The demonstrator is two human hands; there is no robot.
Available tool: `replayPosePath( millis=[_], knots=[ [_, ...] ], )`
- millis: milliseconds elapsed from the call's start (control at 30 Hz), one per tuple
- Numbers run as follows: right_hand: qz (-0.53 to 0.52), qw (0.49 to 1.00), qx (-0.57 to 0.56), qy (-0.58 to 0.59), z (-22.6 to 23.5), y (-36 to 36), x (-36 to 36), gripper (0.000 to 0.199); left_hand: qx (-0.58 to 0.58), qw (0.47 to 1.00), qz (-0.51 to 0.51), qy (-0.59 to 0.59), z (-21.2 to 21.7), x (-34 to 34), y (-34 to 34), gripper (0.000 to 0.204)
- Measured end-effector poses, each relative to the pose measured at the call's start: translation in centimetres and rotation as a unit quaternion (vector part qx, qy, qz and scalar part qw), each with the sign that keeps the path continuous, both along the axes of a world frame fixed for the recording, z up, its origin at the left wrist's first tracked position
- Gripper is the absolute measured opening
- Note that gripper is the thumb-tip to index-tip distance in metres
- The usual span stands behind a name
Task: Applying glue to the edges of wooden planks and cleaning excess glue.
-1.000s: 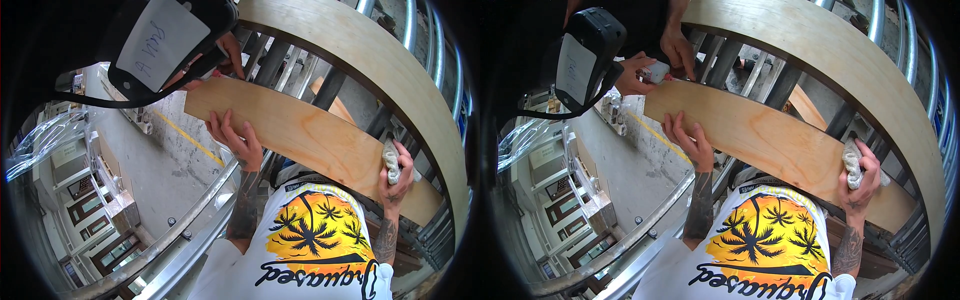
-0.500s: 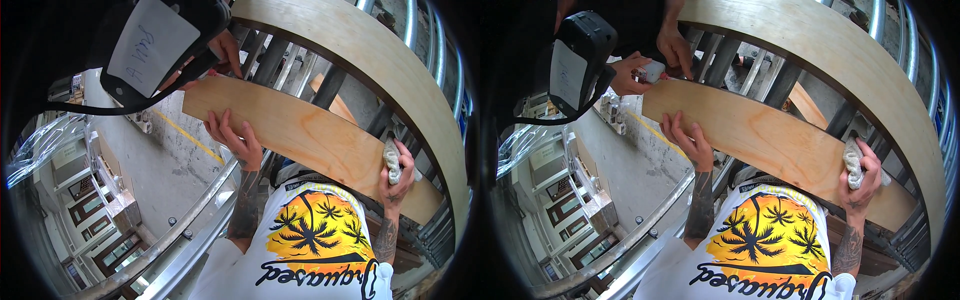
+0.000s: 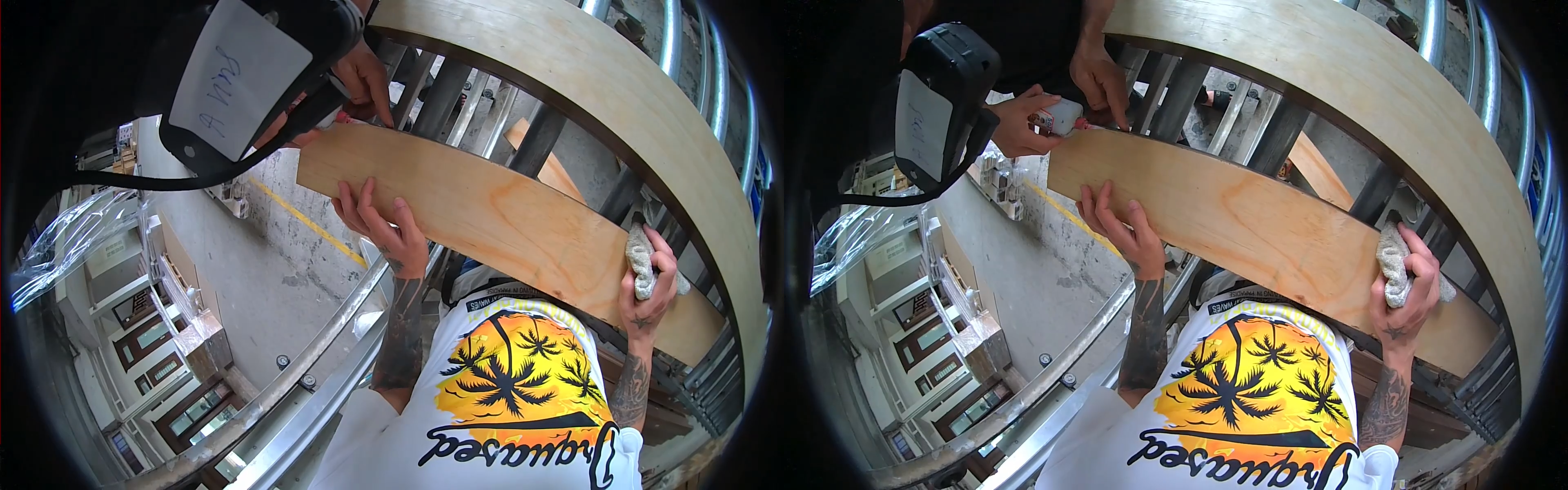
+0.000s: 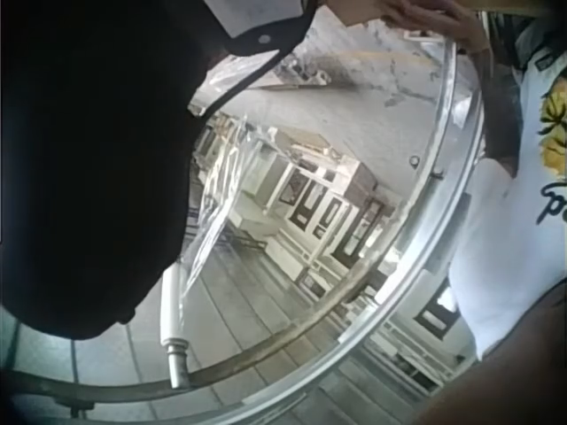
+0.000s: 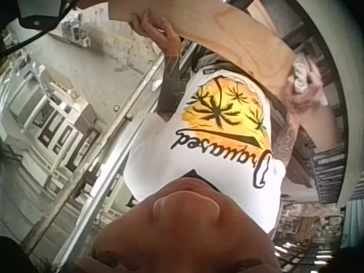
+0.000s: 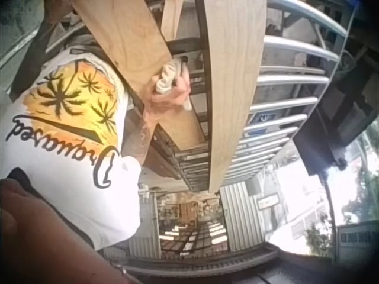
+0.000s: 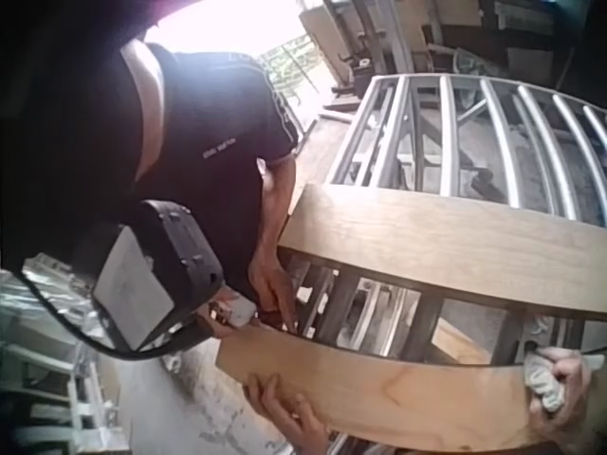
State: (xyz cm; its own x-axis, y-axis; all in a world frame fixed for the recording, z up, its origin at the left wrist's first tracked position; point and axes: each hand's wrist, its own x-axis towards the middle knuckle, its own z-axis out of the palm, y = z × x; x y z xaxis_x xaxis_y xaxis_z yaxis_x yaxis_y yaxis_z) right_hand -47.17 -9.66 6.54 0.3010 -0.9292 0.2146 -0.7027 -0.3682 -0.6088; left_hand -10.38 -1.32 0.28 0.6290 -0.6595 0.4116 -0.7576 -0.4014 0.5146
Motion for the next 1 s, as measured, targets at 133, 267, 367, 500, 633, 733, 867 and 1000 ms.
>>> replayPosePath(
  millis=[133,267,367,500,633,733,867,1000],
  knots=[
    [0.0,1.0,0.003,-0.005,-0.03,-0.01,0.04,0.03,0.0,1.0,0.001,0.003,-0.02,0.0,-0.01,0.049],
    [0.004,1.0,0.0,-0.003,-0.14,-0.05,-0.06,0.03,0.001,1.0,0.001,0.0,-0.08,0.0,0.02,0.049],
    [0.004,1.0,0.001,-0.006,-0.15,-0.06,-0.04,0.03,0.003,1.0,-0.002,-0.004,-0.2,0.14,0.08,0.049],
    [0.005,1.0,0.0,-0.01,-0.14,-0.05,0.0,0.03,0.008,1.0,-0.003,-0.005,-0.05,0.14,0.05,0.049],
    [0.005,1.0,0.0,-0.009,-0.21,-0.01,-0.07,0.031,0.008,1.0,-0.001,0.003,0.02,0.03,0.07,0.049],
    [0.003,1.0,0.004,-0.011,-0.26,0.07,-0.12,0.031,0.002,1.0,0.0,0.006,-0.04,0.05,0.1,0.049],
    [0.002,1.0,0.002,-0.009,-0.2,0.07,-0.08,0.031,0.0,1.0,0.0,0.006,0.02,-0.01,0.1,0.049],
    [0.005,1.0,0.002,-0.007,-0.1,0.0,-0.19,0.031,0.01,1.0,-0.001,0.008,0.28,-0.19,-0.01,0.049]
  ],
)
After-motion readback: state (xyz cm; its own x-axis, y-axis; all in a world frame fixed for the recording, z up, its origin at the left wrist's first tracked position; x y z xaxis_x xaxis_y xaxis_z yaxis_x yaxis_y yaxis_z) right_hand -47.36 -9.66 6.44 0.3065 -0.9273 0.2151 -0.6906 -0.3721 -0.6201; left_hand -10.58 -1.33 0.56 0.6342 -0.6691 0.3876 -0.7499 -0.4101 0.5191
